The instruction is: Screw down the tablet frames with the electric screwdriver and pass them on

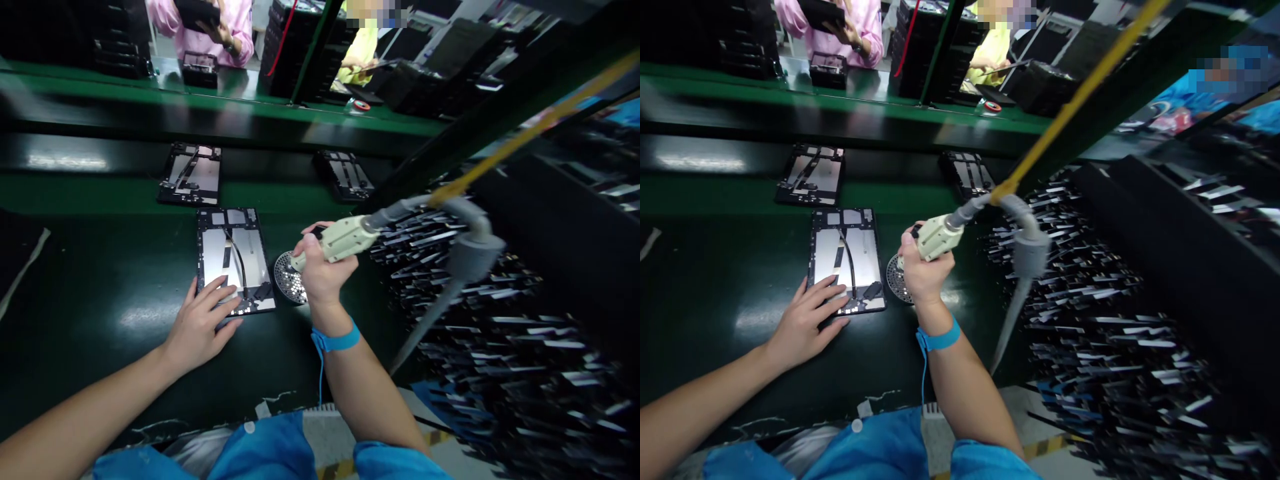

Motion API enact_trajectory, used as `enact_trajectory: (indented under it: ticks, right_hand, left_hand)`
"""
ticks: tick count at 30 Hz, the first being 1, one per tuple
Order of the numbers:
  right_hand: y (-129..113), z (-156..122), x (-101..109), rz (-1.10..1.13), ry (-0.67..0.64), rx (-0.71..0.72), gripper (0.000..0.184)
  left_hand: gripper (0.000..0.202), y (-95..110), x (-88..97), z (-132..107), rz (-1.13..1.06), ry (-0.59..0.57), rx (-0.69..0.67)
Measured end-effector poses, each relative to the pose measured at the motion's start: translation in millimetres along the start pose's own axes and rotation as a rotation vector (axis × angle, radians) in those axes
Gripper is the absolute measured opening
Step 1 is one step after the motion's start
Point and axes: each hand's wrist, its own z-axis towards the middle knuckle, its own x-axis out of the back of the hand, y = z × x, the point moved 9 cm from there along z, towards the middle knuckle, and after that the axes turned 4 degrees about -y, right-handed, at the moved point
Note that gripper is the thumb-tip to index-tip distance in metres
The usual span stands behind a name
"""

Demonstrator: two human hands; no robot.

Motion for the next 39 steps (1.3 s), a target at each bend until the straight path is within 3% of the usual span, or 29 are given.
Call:
enact_trajectory:
  ticks: [3,6,9,12,34,39]
  right_hand:
    - [-24.5,-14.9,-13.7,0.119,-0.048,0.005,0.011]
    - [-39.4,-42.7,-42.1,0.212,-0.230,-0.058,0.018]
    - [-46.8,-69.2,-66.5,0.268,-0.417,-0.083,0.025]
    - [-45.2,-81.1,-76.4,0.290,-0.498,-0.105,0.028]
    - [-39.6,-89.7,-78.8,0.287,-0.544,-0.067,0.036]
    - [-36.3,-83.6,-73.4,0.305,-0.545,-0.097,0.034]
  left_hand:
    - [0.035,-1.5,0.2,0.8,-0.033,0.019,0.013]
    - [0.039,-3.1,-1.1,1.7,-0.071,0.004,0.019]
    - [0.042,-4.2,-0.9,2.7,-0.094,-0.011,0.031]
    - [0.043,-4.0,0.3,3.9,-0.112,-0.017,0.039]
    - [0.038,-3.4,-3.1,2.3,-0.086,0.007,0.023]
    - [0.035,-11.7,-3.7,4.1,-0.033,-0.061,0.013]
